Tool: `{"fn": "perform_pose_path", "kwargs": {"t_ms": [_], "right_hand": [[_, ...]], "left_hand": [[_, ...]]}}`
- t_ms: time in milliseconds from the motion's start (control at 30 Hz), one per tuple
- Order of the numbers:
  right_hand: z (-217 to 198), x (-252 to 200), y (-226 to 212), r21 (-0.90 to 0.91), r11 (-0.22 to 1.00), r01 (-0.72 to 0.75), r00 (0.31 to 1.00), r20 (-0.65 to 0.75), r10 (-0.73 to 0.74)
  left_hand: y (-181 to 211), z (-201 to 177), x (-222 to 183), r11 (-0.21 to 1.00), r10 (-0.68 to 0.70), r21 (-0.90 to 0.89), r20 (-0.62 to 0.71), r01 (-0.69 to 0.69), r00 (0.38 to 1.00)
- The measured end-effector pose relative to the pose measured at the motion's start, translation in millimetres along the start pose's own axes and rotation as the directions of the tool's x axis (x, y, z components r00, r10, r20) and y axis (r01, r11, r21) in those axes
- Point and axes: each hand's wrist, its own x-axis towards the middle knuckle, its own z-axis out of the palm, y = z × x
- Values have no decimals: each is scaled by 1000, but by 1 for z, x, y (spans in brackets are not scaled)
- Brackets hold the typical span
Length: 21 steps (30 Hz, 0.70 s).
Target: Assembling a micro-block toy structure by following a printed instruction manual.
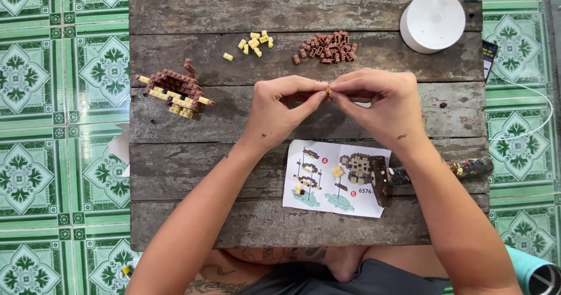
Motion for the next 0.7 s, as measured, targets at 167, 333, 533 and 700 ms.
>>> {"fn": "perform_pose_path", "kwargs": {"t_ms": [167, 333, 533, 700], "right_hand": [[3, 0, -4, -30, 999, 17, 1000, -6, -17], [5, -2, 2, -82, 995, 54, 998, -27, -56], [1, 0, 4, -194, 972, 134, 991, 8, -135], [-8, 1, 12, -257, 951, 173, 984, 6, -178]], "left_hand": [[4, 0, 1, 992, 80, 92, 12, -81, 997], [3, 4, -1, 970, 135, 202, 26, -137, 991], [-3, 9, -6, 927, 215, 311, 27, -213, 976], [-23, 20, -14, 797, 399, 452, 105, -401, 911]]}}
